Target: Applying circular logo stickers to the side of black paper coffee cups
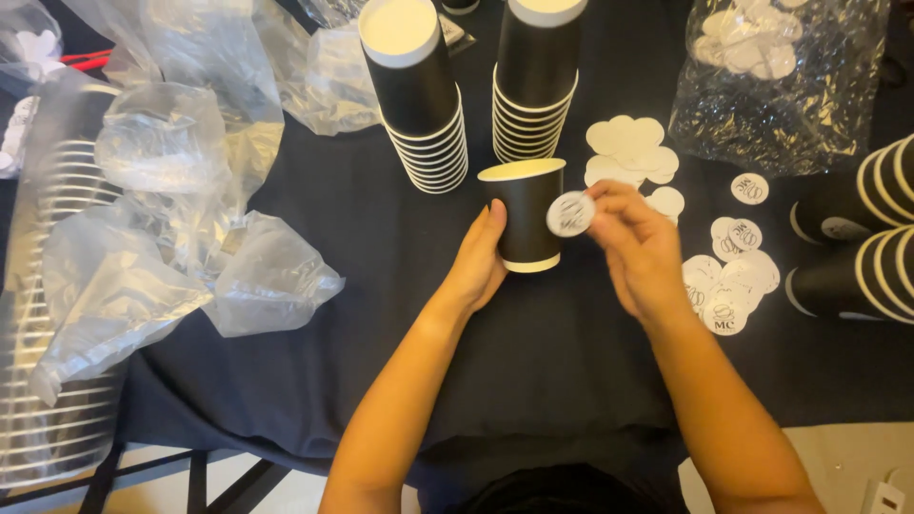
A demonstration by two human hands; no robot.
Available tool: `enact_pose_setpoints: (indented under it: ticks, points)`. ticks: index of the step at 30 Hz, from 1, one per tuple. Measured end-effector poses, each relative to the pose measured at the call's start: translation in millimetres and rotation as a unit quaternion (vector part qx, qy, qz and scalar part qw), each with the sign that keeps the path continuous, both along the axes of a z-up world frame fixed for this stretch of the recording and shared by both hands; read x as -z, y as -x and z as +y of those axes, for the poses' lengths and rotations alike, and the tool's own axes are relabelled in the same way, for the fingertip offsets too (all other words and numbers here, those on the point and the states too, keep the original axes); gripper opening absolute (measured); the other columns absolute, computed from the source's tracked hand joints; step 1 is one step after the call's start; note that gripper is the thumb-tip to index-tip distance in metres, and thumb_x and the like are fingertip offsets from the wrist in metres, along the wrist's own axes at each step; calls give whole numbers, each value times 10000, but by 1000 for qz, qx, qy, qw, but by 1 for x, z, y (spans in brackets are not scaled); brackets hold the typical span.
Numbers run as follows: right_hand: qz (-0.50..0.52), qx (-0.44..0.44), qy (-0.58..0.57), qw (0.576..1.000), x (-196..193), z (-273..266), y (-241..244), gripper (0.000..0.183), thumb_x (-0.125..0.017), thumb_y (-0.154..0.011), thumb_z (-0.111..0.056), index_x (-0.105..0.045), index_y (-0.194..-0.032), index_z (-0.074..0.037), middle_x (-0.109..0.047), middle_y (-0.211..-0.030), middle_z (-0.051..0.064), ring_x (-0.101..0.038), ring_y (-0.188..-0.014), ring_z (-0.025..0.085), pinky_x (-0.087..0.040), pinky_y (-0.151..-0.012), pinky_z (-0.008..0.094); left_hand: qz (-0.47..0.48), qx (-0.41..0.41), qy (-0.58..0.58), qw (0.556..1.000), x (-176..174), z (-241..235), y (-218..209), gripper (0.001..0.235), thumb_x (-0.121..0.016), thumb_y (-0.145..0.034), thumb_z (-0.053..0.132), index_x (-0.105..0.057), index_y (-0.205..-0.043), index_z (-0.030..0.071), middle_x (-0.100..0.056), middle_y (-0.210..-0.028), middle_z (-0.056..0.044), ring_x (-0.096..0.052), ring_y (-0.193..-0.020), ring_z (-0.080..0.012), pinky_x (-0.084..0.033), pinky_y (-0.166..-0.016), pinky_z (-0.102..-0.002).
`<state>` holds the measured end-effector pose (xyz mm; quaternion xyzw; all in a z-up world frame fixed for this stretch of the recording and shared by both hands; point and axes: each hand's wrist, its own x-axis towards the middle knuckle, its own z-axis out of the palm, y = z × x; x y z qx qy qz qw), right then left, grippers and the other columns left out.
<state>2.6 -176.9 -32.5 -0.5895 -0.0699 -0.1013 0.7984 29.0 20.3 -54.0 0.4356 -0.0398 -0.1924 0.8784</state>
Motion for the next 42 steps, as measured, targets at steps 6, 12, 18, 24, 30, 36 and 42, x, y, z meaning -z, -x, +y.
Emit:
enact_pose_setpoints:
  ticks: [6, 12, 18, 24, 30, 36, 42]
  points:
    - [-5, 13, 87, 996, 0, 13, 6, 90, -738, -978, -46, -691, -963, 29, -576, -1203, 116, -607, -1152, 172, -495, -1081, 350, 19, -5, 27, 999, 7, -3, -2, 682, -546, -1106, 441, -322, -1652, 99, -370, -1655, -205, -345, -1529, -369, -357, -1220, -577]
    - [14, 34, 126, 991, 8, 13, 4, 111, -777, -968, -88, -736, -988, 13, -598, -1181, 96, -631, -1148, 179, -486, -1114, 394, 29, -8, 13, 999, -15, -2, 5, 702, -568, -1093, 426, -309, -1657, 98, -329, -1670, -238, -314, -1540, -393, -326, -1226, -587]
    - [25, 46, 99, 994, 7, 20, 6, 90, -770, -972, -69, -722, -947, 3, -570, -1174, 74, -613, -1135, 167, -489, -1081, 376, 20, -15, 23, 999, 1, -8, 2, 707, -543, -1098, 451, -292, -1667, 114, -326, -1676, -226, -320, -1541, -396, -327, -1231, -581]
    - [30, 56, 96, 993, 6, 22, 7, 109, -777, -964, -65, -716, -944, 24, -562, -1182, 82, -628, -1148, 191, -516, -1055, 389, 19, -14, 23, 999, 2, -9, 2, 719, -555, -1092, 452, -278, -1673, 130, -312, -1680, -227, -313, -1544, -393, -328, -1223, -595]
    - [38, 68, 102, 992, 8, 23, 5, 114, -778, -965, -66, -713, -940, 24, -551, -1169, 68, -627, -1124, 176, -562, -970, 333, 16, -19, 27, 999, 2, -10, 3, 701, -545, -1098, 446, -286, -1672, 136, -340, -1666, -217, -325, -1539, -382, -328, -1225, -591]
    - [47, 75, 103, 991, 7, 24, 7, 124, -784, -970, -82, -718, -948, 20, -555, -1161, 60, -630, -1112, 172, -579, -934, 315, 12, -23, 20, 999, 1, -9, 3, 708, -540, -1100, 443, -272, -1674, 126, -337, -1666, -223, -331, -1536, -382, -338, -1219, -592]
    - [1, 147, 222, 964, -7, 21, 11, 264, -942, -853, -59, -702, -791, 34, -639, -873, 111, -744, -887, 207, -622, -748, 260, -104, -39, -60, 992, 15, -14, 5, 714, -548, -1110, 383, -236, -1685, 97, -319, -1680, -211, -283, -1556, -333, -294, -1263, -533]
